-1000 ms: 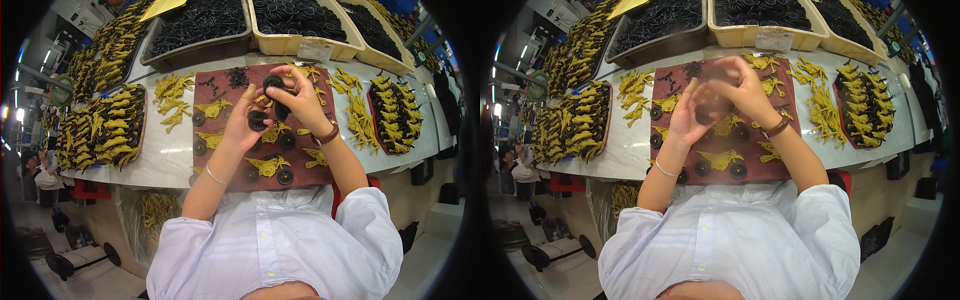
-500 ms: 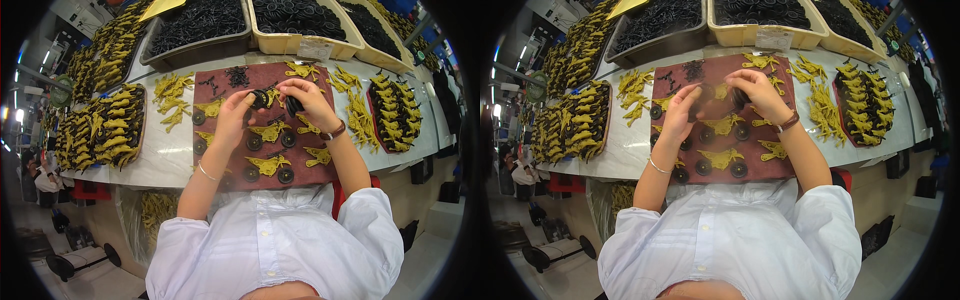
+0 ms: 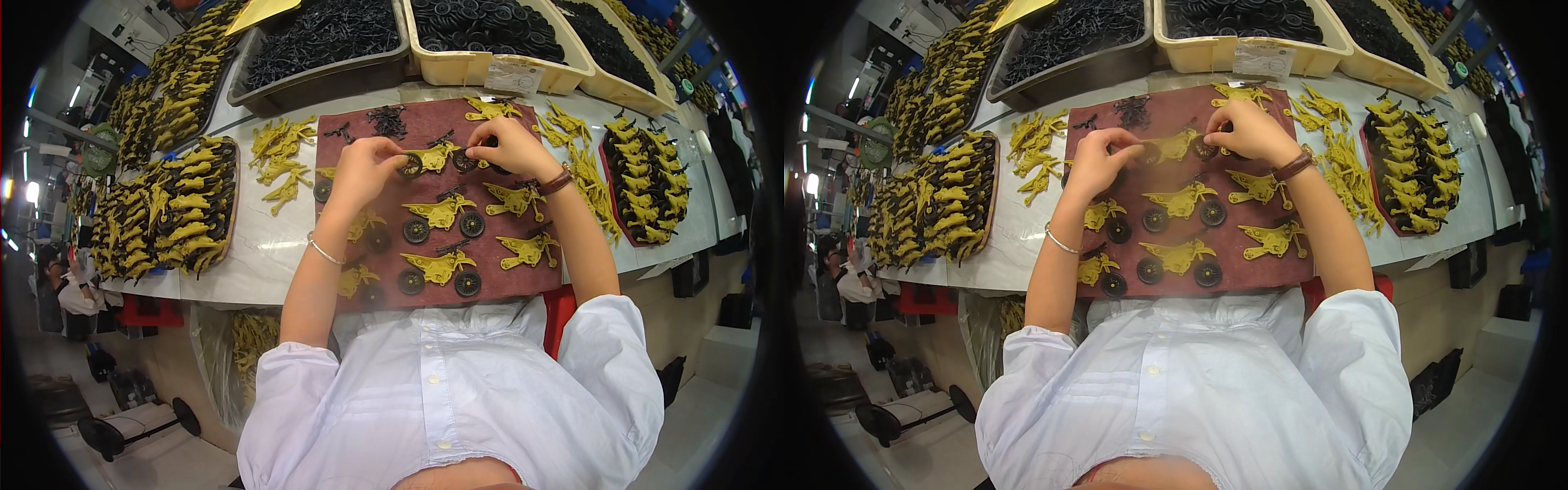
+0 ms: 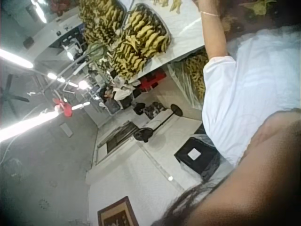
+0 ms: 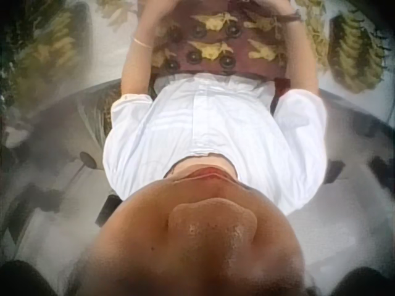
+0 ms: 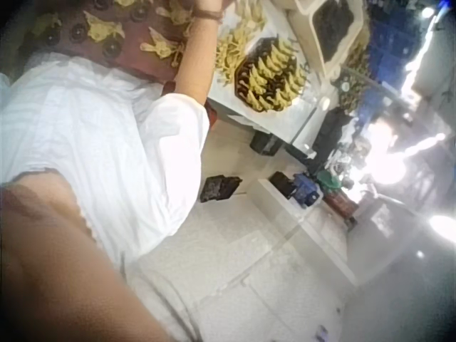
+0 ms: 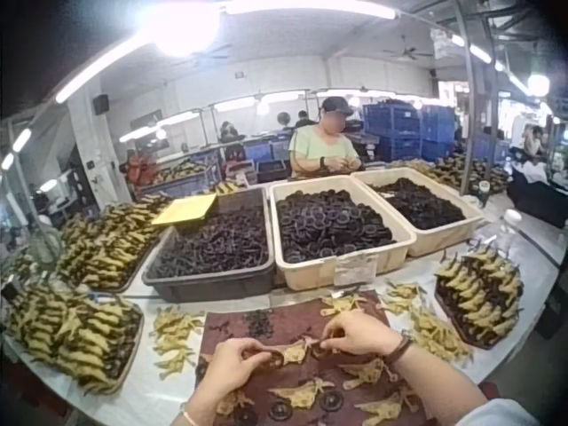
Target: The person assembles toy motorcycles by hand, attaching toy wheels and toy handlebars to toy motorcycle bodies.
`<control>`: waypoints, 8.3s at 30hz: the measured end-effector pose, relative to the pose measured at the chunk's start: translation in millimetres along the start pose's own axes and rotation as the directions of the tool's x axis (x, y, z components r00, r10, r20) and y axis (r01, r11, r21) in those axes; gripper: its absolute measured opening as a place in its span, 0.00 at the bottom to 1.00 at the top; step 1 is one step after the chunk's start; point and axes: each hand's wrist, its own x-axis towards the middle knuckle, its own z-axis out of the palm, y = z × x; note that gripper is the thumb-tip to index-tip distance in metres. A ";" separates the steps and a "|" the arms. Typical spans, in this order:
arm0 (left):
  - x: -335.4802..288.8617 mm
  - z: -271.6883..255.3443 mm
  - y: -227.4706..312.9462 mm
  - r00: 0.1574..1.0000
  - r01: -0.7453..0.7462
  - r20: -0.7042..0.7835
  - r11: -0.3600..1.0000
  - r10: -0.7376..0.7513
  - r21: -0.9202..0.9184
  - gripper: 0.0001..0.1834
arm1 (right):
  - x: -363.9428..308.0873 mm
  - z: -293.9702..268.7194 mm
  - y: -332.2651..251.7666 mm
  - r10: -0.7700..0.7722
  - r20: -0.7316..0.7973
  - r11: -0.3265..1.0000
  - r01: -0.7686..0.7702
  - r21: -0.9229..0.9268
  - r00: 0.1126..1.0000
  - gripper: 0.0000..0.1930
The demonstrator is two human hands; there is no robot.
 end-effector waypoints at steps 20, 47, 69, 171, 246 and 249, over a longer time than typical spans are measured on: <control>-8.1 30.6 43.2 0.947 0.187 0.321 0.842 -0.017 -0.506 0.15 | -44.8 -3.6 -9.2 0.210 0.138 0.226 -0.186 0.956 0.968 0.13; -71.6 112.9 87.2 0.771 -0.241 0.605 0.971 0.198 -0.011 0.09 | -212.8 9.6 38.4 0.385 -0.158 0.875 -0.305 0.375 0.909 0.09; -78.9 122.9 85.3 0.850 -0.282 0.496 0.949 0.178 0.143 0.07 | -209.7 15.2 34.5 0.366 -0.355 0.916 -0.267 0.299 0.860 0.07; 38.7 117.4 47.8 0.972 -0.180 0.167 0.981 0.168 0.065 0.12 | -64.8 -8.6 84.4 0.249 -0.296 0.966 -0.217 0.138 0.922 0.14; 128.1 102.2 7.6 0.999 -0.027 0.051 0.972 0.015 0.235 0.13 | 22.4 -61.3 121.9 0.290 -0.046 0.862 -0.240 0.446 0.956 0.09; 130.7 100.4 4.9 0.996 -0.012 0.089 0.970 -0.010 0.242 0.13 | 22.7 -51.2 114.9 0.337 -0.068 0.819 -0.256 0.514 0.939 0.10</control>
